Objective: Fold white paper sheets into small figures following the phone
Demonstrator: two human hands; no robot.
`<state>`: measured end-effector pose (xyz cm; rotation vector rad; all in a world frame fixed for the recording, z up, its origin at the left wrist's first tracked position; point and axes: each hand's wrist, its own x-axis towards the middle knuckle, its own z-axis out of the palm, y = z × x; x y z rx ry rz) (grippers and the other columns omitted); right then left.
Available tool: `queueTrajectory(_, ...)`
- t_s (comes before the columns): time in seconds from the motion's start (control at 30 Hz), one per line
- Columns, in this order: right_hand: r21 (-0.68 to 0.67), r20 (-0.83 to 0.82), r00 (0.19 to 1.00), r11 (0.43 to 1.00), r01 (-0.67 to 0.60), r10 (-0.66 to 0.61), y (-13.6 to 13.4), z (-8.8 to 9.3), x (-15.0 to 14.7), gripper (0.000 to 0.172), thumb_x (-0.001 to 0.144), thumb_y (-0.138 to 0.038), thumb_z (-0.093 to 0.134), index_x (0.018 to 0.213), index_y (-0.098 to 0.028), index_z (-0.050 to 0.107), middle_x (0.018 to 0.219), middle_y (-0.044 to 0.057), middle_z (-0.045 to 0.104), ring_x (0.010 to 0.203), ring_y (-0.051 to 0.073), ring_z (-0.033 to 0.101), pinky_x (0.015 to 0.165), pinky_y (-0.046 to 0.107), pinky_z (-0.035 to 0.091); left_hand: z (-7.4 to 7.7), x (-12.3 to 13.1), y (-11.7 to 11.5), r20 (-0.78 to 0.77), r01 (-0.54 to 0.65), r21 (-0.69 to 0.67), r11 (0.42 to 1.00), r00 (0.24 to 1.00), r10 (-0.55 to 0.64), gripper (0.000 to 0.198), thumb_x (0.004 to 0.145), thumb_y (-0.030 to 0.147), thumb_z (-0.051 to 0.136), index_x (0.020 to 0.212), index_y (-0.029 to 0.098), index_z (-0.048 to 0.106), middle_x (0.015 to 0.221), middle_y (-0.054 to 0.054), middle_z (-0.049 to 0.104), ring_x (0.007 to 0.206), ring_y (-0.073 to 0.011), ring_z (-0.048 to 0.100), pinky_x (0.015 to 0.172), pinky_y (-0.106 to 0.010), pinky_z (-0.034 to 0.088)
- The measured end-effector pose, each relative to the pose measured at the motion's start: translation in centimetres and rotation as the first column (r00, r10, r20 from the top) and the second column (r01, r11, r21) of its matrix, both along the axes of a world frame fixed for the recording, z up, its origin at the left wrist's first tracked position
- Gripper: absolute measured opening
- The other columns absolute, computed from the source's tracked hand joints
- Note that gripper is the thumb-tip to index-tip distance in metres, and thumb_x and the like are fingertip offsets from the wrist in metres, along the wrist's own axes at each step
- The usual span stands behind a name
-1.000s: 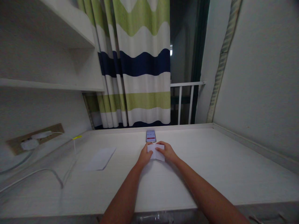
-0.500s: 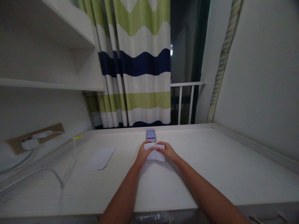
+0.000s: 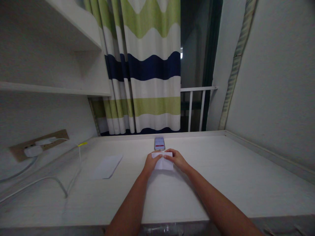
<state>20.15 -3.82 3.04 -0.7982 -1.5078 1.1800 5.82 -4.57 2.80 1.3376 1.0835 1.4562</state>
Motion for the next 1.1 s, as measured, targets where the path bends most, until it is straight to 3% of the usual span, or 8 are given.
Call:
queueTrajectory(0.2, -0.053, -0.011, 0.999, 0.998, 0.038, -0.038, 0.24, 0.13, 0.12, 0.036, 0.05, -0.04, 0.068, 0.073, -0.013, 0.06, 0.058, 0.0, 0.058, 0.051, 0.01, 0.05, 0.048, 0.023, 0.037, 0.27, -0.19, -0.11, -0.03, -0.093, 0.007, 0.996, 0.995, 0.093, 0.021, 0.054, 0.031, 0.064, 0.066, 0.014, 0.063, 0.062, -0.002, 0.063, 0.061, -0.0163, 0.057, 0.058, -0.025, 0.043)
queueTrajectory(0.5, -0.025, -0.012, 0.998, 0.998, 0.062, -0.063, 0.65, -0.35, 0.05, 0.032, 0.05, -0.037, 0.068, 0.07, -0.012, 0.062, 0.06, 0.001, 0.061, 0.055, 0.012, 0.052, 0.052, 0.024, 0.039, 0.26, -0.41, -0.11, -0.101, -0.141, 0.021, 0.99, 0.985, 0.142, 0.019, 0.053, 0.032, 0.065, 0.058, 0.014, 0.062, 0.053, -0.001, 0.058, 0.055, -0.0148, 0.054, 0.055, -0.024, 0.04)
queueTrajectory(0.77, -0.022, 0.016, 0.998, 0.998, 0.059, -0.058, 0.46, -0.22, 0.31, 0.033, 0.052, -0.038, 0.067, 0.072, -0.011, 0.063, 0.061, 0.002, 0.061, 0.054, 0.012, 0.051, 0.052, 0.024, 0.037, 0.17, -0.45, 0.07, -0.017, -0.103, -0.003, 0.995, 0.995, 0.103, 0.023, 0.055, 0.034, 0.064, 0.066, 0.014, 0.064, 0.067, -0.003, 0.063, 0.061, -0.0155, 0.055, 0.058, -0.025, 0.041)
queueTrajectory(1.1, -0.044, 0.018, 1.0, 0.999, 0.019, -0.018, 0.51, -0.46, 0.16, 0.033, 0.052, -0.039, 0.068, 0.067, -0.01, 0.063, 0.055, 0.0, 0.057, 0.049, 0.009, 0.046, 0.048, 0.022, 0.033, -0.2, -0.44, 0.35, -0.071, -0.132, -0.025, 0.991, 0.989, 0.13, 0.015, 0.053, 0.029, 0.061, 0.057, 0.014, 0.062, 0.052, 0.0, 0.056, 0.053, -0.014, 0.051, 0.055, -0.025, 0.039)
